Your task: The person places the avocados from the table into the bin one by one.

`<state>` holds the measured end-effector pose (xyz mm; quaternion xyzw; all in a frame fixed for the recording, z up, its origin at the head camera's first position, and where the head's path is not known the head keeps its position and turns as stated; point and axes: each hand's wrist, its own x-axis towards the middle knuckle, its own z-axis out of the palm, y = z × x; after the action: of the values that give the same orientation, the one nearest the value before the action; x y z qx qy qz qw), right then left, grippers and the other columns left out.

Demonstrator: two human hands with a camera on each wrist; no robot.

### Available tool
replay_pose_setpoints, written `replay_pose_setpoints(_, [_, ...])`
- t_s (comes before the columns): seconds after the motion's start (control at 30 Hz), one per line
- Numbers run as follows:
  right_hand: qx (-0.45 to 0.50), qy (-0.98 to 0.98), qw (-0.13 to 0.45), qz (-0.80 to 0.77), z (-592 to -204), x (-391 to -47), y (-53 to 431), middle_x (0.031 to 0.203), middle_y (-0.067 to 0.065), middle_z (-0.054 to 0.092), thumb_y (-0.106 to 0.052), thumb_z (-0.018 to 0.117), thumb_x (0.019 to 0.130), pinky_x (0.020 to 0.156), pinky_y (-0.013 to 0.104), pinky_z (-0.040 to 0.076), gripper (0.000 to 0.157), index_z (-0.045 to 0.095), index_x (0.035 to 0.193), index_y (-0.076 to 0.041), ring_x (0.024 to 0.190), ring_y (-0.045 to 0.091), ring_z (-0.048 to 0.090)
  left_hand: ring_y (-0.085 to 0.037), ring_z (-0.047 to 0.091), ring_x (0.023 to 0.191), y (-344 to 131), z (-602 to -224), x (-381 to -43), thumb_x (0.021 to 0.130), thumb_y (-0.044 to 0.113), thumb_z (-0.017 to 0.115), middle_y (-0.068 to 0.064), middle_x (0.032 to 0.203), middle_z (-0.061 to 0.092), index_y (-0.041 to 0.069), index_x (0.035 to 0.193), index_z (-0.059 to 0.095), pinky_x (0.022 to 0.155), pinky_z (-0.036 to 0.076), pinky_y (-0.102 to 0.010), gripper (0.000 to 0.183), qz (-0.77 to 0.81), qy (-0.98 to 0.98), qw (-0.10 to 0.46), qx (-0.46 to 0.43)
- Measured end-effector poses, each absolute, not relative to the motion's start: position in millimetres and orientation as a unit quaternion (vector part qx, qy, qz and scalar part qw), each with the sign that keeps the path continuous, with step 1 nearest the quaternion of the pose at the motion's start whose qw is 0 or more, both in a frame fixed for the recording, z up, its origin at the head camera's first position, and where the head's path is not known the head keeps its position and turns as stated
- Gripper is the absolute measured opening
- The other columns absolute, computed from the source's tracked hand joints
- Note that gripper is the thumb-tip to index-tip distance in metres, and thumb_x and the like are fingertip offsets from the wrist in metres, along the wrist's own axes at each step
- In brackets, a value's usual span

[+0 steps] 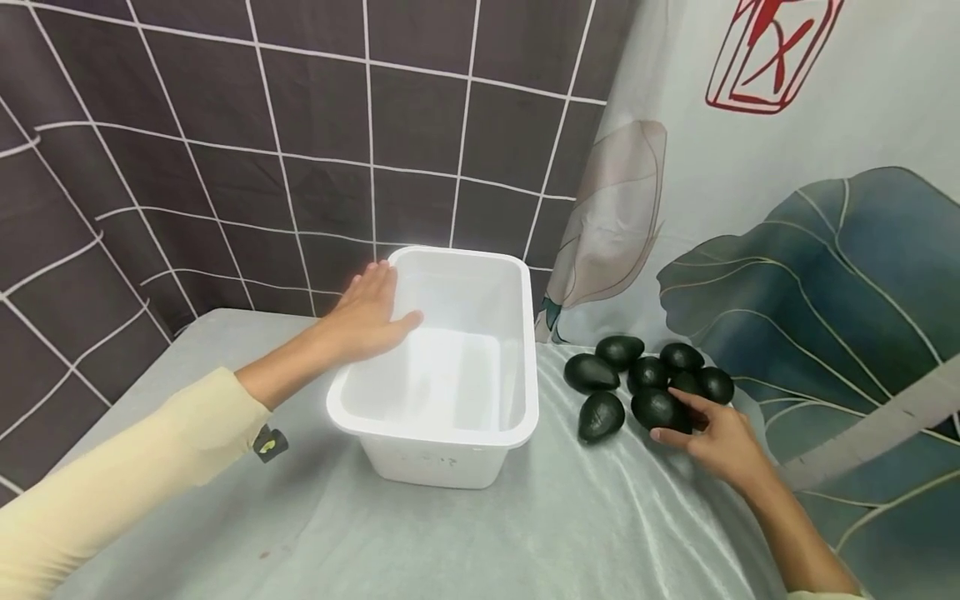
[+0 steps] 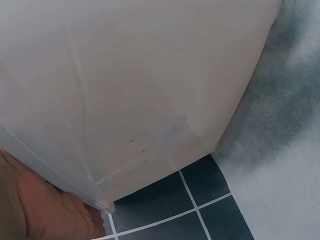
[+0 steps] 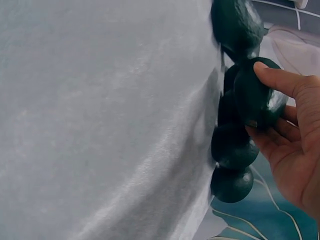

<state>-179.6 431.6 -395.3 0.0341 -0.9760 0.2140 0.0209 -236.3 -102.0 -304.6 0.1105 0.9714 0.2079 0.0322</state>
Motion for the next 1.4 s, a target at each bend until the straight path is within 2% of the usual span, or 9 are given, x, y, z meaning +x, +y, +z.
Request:
replay_pose_setpoints(0.03, [0.031, -0.975, 0.022, 0.217, -394.5, -179.0, 431.4, 0.145, 0.046, 0.064, -0.048, 0.094, 0.092, 0.084, 0.049, 0.064, 0.093, 0.059, 0.159, 0.006, 0.122, 0.059, 0.074, -0.039, -0.006, 0.18, -101.2, -305.0, -236.5, 0.112, 0.056, 0.041, -0.026, 0.19, -0.004, -0.007, 0.178, 0.002, 0.147, -0.003, -0.051, 0.099, 0.206, 0.972, 0.032, 0.112])
replay_pose_setpoints(0.1, [0.026, -0.975, 0.027, 0.219, -393.1, -178.3, 431.1, 0.144, 0.045, 0.066, -0.05, 0.093, 0.093, 0.083, 0.046, 0.064, 0.093, 0.059, 0.159, 0.006, 0.123, 0.059, 0.074, -0.039, -0.007, 0.18, -100.1, -306.1, -237.3, 0.112, 0.056, 0.041, -0.026, 0.19, -0.004, -0.007, 0.178, 0.002, 0.147, -0.003, -0.051, 0.099, 0.205, 0.972, 0.031, 0.113])
replay_pose_setpoints(0.27, [0.025, -0.974, 0.039, 0.222, -387.7, -179.6, 427.7, 0.138, 0.04, 0.073, -0.051, 0.092, 0.094, 0.074, 0.024, 0.053, 0.09, 0.061, 0.159, 0.003, 0.119, 0.053, 0.076, -0.039, -0.007, 0.18, -100.1, -306.9, -237.5, 0.113, 0.056, 0.042, -0.026, 0.19, -0.005, -0.007, 0.178, 0.002, 0.147, -0.003, -0.051, 0.099, 0.203, 0.972, 0.032, 0.113])
replay_pose_setpoints(0.43, [0.025, -0.971, 0.051, 0.233, -380.3, -182.9, 421.6, 0.138, 0.037, 0.073, -0.051, 0.093, 0.093, 0.071, 0.015, 0.05, 0.09, 0.062, 0.159, 0.001, 0.116, 0.047, 0.078, -0.039, -0.007, 0.18, -103.1, -306.8, -236.8, 0.113, 0.055, 0.041, -0.026, 0.19, -0.005, -0.008, 0.178, 0.001, 0.147, -0.004, -0.051, 0.098, 0.202, 0.972, 0.033, 0.111])
replay_pose_setpoints(0.5, [0.024, -0.969, 0.055, 0.239, -377.5, -184.1, 419.0, 0.14, 0.037, 0.073, -0.052, 0.093, 0.092, 0.07, 0.013, 0.05, 0.09, 0.062, 0.159, 0.001, 0.113, 0.038, 0.08, -0.039, -0.007, 0.18, -104.7, -306.9, -236.7, 0.113, 0.055, 0.041, -0.026, 0.19, -0.005, -0.008, 0.178, 0.001, 0.147, -0.003, -0.051, 0.098, 0.202, 0.973, 0.032, 0.11])
replay_pose_setpoints(0.57, [0.024, -0.967, 0.056, 0.248, -374.5, -185.0, 417.1, 0.142, 0.038, 0.071, -0.052, 0.093, 0.093, 0.07, 0.01, 0.05, 0.091, 0.062, 0.16, 0.0, 0.106, 0.014, 0.079, -0.04, -0.007, 0.18, -105.8, -306.6, -236.7, 0.113, 0.055, 0.041, -0.026, 0.19, -0.005, -0.008, 0.178, 0.002, 0.147, -0.003, -0.051, 0.098, 0.202, 0.973, 0.031, 0.11])
replay_pose_setpoints(0.67, [0.022, -0.963, 0.056, 0.264, -370.5, -185.2, 416.0, 0.148, 0.04, 0.067, -0.052, 0.092, 0.093, 0.071, 0.006, 0.05, 0.091, 0.06, 0.161, 0.0, 0.099, -0.02, 0.061, -0.04, -0.007, 0.18, -105.9, -305.6, -237.5, 0.113, 0.055, 0.04, -0.027, 0.19, -0.005, -0.008, 0.178, 0.002, 0.147, -0.003, -0.051, 0.098, 0.205, 0.972, 0.028, 0.112])
replay_pose_setpoints(0.77, [0.018, -0.959, 0.048, 0.278, -367.7, -184.3, 415.9, 0.154, 0.041, 0.062, -0.053, 0.092, 0.094, 0.071, 0.003, 0.049, 0.093, 0.058, 0.163, -0.001, 0.097, -0.034, 0.046, -0.04, -0.008, 0.179, -105.0, -305.0, -238.2, 0.113, 0.055, 0.04, -0.027, 0.189, -0.006, -0.008, 0.178, 0.002, 0.147, -0.003, -0.051, 0.098, 0.207, 0.971, 0.03, 0.116])
replay_pose_setpoints(1.4, [-0.006, -0.945, 0.05, 0.324, -358.1, -192.5, 400.6, 0.158, 0.034, 0.063, -0.054, 0.09, 0.095, 0.074, 0.001, 0.049, 0.088, 0.062, 0.161, -0.004, 0.097, -0.034, 0.048, -0.04, -0.01, 0.179, -103.2, -308.0, -238.3, 0.115, 0.052, 0.039, -0.027, 0.189, -0.007, -0.008, 0.177, 0.002, 0.147, -0.005, -0.052, 0.095, 0.212, 0.97, 0.036, 0.117])
